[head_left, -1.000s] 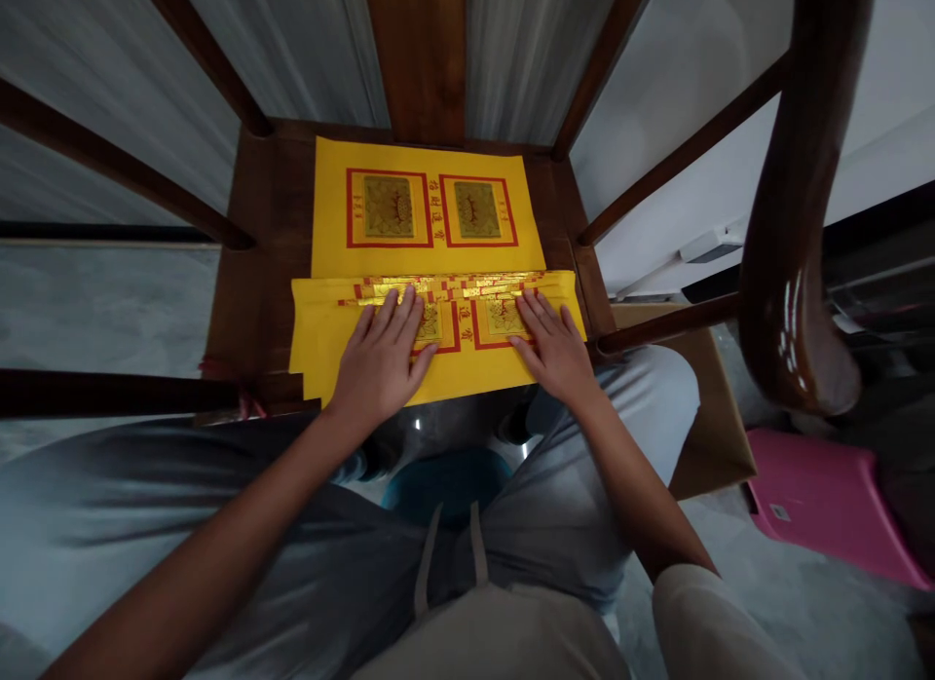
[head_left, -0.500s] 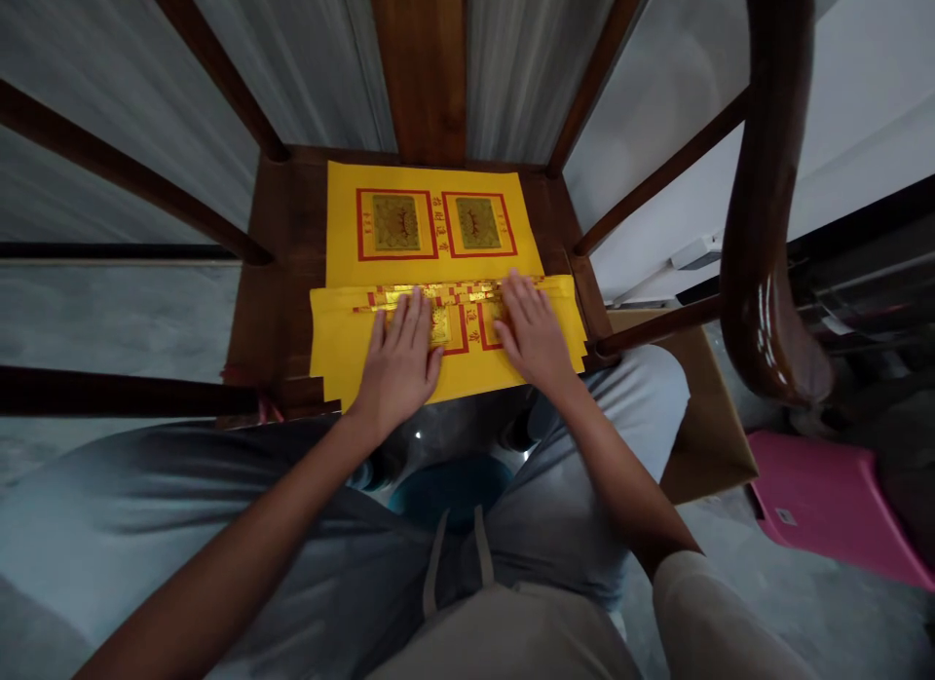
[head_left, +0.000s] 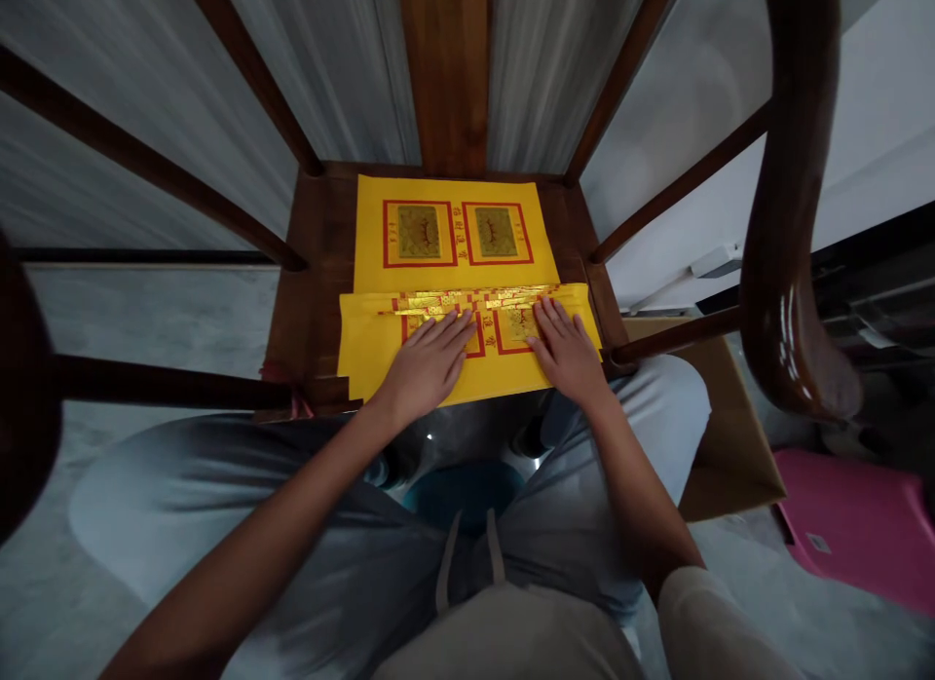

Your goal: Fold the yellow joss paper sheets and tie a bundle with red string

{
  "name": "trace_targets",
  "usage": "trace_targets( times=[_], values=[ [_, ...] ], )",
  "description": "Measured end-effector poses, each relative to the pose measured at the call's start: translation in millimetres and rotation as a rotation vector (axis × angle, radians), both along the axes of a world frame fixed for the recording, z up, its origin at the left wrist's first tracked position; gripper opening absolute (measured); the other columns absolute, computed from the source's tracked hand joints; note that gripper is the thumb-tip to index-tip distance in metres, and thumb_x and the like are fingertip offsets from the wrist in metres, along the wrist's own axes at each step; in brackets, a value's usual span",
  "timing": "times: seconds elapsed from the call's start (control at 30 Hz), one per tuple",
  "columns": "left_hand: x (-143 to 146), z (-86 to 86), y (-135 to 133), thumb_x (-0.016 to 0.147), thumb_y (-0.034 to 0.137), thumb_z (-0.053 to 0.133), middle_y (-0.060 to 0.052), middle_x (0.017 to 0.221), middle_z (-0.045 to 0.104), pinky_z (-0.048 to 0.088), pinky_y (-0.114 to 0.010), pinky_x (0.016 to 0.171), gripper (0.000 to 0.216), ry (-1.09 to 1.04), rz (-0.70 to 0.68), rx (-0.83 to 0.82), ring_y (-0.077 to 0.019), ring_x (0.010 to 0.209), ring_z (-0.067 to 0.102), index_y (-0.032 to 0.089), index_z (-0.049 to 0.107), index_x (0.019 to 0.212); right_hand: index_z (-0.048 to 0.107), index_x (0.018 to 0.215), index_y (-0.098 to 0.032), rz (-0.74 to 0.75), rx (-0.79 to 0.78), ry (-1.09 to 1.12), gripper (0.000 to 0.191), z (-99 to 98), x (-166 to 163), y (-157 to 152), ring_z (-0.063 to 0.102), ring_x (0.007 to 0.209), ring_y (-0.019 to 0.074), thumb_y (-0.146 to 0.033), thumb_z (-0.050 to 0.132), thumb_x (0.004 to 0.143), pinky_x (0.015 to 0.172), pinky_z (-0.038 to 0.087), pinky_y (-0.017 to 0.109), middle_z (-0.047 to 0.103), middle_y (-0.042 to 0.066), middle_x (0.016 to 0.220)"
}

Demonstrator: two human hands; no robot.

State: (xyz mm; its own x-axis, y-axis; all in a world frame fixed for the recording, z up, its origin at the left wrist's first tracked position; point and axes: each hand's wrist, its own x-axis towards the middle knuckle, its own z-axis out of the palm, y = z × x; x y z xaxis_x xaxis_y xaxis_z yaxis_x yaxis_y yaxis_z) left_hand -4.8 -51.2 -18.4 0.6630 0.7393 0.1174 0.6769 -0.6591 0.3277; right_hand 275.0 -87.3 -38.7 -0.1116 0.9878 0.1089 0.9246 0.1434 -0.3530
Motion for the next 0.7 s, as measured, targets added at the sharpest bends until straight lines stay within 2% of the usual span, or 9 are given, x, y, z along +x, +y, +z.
trace_targets(
  times=[0.1,0.2,0.27,0.3,0.37,0.43,0.57,0.63,0.7],
  values=[
    [5,6.8,8,0.11,0.031,0.037,-0.012,0.156,0.06,0.043,-0.053,0.119,0.048,-0.006,0.018,0.031,-0.0318,0.145,0.054,0.015,0.061,0.149,0.061,0.148,-0.013,-0.04,0.119,0.033,0.052,6.2,-5,16,0.049,0.152,0.0327,-0.04,0.04,0.109,0.129,0.034,0.058,0.059,0.018,0.157],
    [12,13.1,17,0.11,0.031,0.038,-0.013,0.134,0.074,0.049,-0.053,0.108,0.043,-0.004,0.043,0.08,-0.0324,0.123,0.065,0.016,0.071,0.134,0.073,0.131,-0.016,0.02,0.24,0.076,0.044,15.9,-11,53,0.058,0.142,0.0322,-0.037,0.041,0.109,0.125,0.041,0.055,0.073,0.018,0.135],
    [18,15.1,23,0.109,0.03,0.041,-0.014,0.123,0.076,0.051,-0.053,0.104,0.04,-0.002,0.046,0.117,-0.033,0.116,0.065,0.016,0.073,0.128,0.074,0.129,-0.017,0.148,0.256,0.103,0.041,18.5,-14,84,0.055,0.144,0.03,-0.035,0.043,0.109,0.124,0.043,0.052,0.072,0.016,0.134],
    [20,15.1,25,0.108,0.029,0.042,-0.015,0.123,0.075,0.051,-0.053,0.104,0.039,-0.007,0.044,0.136,-0.0336,0.117,0.064,0.017,0.073,0.128,0.073,0.131,-0.018,0.233,0.233,0.119,0.039,17.7,-15,99,0.05,0.149,0.029,-0.034,0.046,0.108,0.126,0.041,0.051,0.069,0.015,0.14],
    [24,13.0,30,0.107,0.028,0.044,-0.016,0.131,0.072,0.048,-0.054,0.109,0.039,-0.036,0.045,0.172,-0.0349,0.126,0.061,0.017,0.07,0.133,0.068,0.14,-0.021,0.333,0.155,0.167,0.041,12.2,-14,126,0.039,0.158,0.029,-0.038,0.055,0.105,0.128,0.038,0.053,0.058,0.012,0.157],
    [24,8.8,34,0.107,0.031,0.045,-0.018,0.146,0.064,0.042,-0.057,0.118,0.043,-0.07,0.068,0.194,-0.0367,0.14,0.053,0.017,0.063,0.143,0.062,0.148,-0.022,0.372,0.059,0.217,0.05,4.6,-12,143,0.036,0.161,0.0295,-0.043,0.061,0.103,0.129,0.037,0.054,0.052,0.012,0.164],
    [21,-1.1,37,0.108,0.038,0.044,-0.02,0.161,0.051,0.03,-0.06,0.128,0.054,-0.053,0.106,0.173,-0.0396,0.154,0.04,0.012,0.053,0.154,0.058,0.153,-0.022,0.419,-0.035,0.23,0.072,-3.1,-4,153,0.035,0.161,0.033,-0.053,0.077,0.091,0.129,0.034,0.057,0.049,0.014,0.166],
    [20,-4.4,35,0.108,0.039,0.042,-0.019,0.159,0.054,0.03,-0.059,0.128,0.054,-0.04,0.101,0.158,-0.0391,0.153,0.042,0.011,0.053,0.154,0.058,0.153,-0.022,0.411,-0.032,0.218,0.076,-0.9,-3,150,0.035,0.161,0.0346,-0.055,0.08,0.088,0.129,0.034,0.057,0.049,0.014,0.166],
    [20,-6.1,34,0.108,0.037,0.041,-0.019,0.152,0.06,0.035,-0.057,0.125,0.052,-0.04,0.091,0.156,-0.038,0.147,0.048,0.012,0.055,0.152,0.059,0.152,-0.023,0.401,-0.019,0.208,0.073,3.0,-4,146,0.037,0.16,0.0348,-0.054,0.079,0.089,0.13,0.034,0.057,0.051,0.013,0.165]
  ],
)
